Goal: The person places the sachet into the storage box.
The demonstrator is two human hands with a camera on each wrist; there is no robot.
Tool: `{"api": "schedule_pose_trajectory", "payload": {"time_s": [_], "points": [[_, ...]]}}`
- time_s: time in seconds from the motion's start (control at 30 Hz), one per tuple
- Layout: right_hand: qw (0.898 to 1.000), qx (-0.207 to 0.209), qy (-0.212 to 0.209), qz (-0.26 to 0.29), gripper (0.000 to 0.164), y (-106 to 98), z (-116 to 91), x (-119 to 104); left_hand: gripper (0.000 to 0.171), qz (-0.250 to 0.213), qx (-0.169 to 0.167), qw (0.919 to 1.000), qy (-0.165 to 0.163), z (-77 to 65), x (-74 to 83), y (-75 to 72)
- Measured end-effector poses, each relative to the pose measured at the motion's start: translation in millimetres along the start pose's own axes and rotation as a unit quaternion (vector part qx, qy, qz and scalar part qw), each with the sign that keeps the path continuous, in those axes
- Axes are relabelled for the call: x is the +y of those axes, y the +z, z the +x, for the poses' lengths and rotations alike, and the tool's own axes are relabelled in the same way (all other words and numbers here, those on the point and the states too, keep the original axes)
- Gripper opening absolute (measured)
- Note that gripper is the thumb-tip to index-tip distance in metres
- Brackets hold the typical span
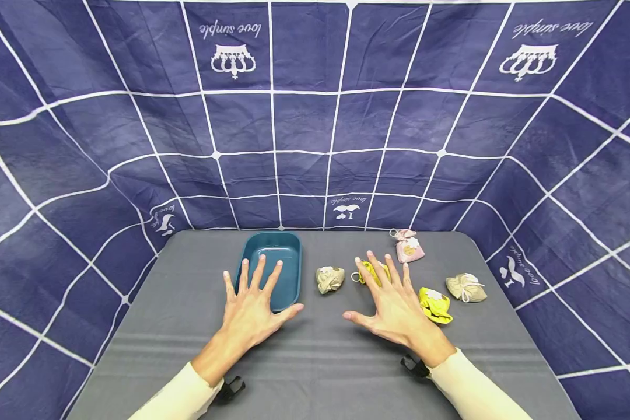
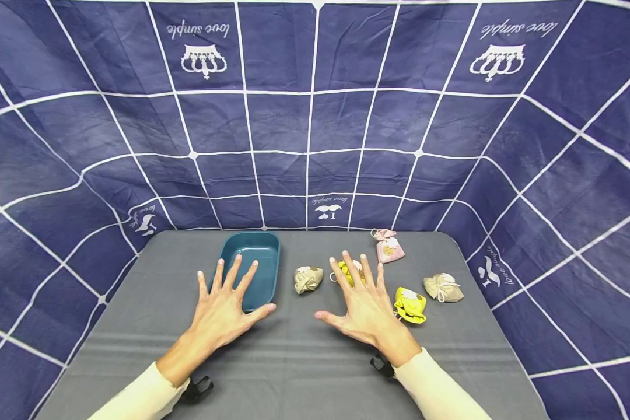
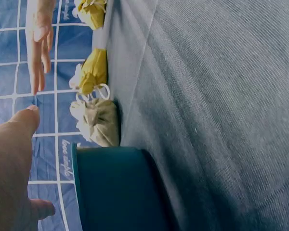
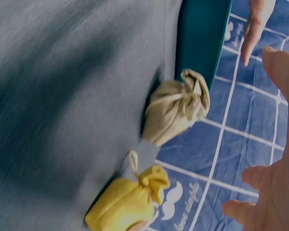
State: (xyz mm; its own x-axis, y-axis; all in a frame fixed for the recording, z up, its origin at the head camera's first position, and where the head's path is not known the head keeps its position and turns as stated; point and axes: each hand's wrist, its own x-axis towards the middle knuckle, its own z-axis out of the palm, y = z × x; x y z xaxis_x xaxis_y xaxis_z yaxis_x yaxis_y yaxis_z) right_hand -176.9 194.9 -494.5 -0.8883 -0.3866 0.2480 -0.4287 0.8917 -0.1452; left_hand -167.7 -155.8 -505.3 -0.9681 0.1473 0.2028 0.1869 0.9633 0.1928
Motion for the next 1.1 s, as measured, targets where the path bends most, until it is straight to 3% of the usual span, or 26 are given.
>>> {"api": "schedule_pose_trajectory", "payload": {"time_s": [0.27, 0.57, 0.8, 0.97, 1.1], "points": [[0.999, -0.013, -0.044, 0.013, 0.111, 8.3, 12.5, -27.8, 0.115, -0.018, -0.002, 0.9996, -0.02, -2.7, -16.3, 0.8], [0.994, -0.043, -0.101, 0.023, 0.102, 23.5, 23.8, -55.5, 0.12, -0.065, -0.039, 0.995, -0.066, -1.4, -39.4, 0.7], [0.985, -0.056, -0.159, 0.022, 0.095, 35.3, 30.7, -74.5, 0.127, -0.124, -0.059, 0.9857, -0.099, -3.1, -52.2, -2.2], [0.981, -0.082, -0.171, 0.028, 0.094, 39.4, 33.5, -87.8, 0.131, -0.175, -0.066, 0.9761, -0.11, -4.5, -56.8, 0.0], [0.979, -0.093, -0.176, 0.038, 0.087, 41.9, 33.2, -90.2, 0.134, -0.19, -0.068, 0.9736, -0.108, -3.8, -56.8, 1.1]]}}
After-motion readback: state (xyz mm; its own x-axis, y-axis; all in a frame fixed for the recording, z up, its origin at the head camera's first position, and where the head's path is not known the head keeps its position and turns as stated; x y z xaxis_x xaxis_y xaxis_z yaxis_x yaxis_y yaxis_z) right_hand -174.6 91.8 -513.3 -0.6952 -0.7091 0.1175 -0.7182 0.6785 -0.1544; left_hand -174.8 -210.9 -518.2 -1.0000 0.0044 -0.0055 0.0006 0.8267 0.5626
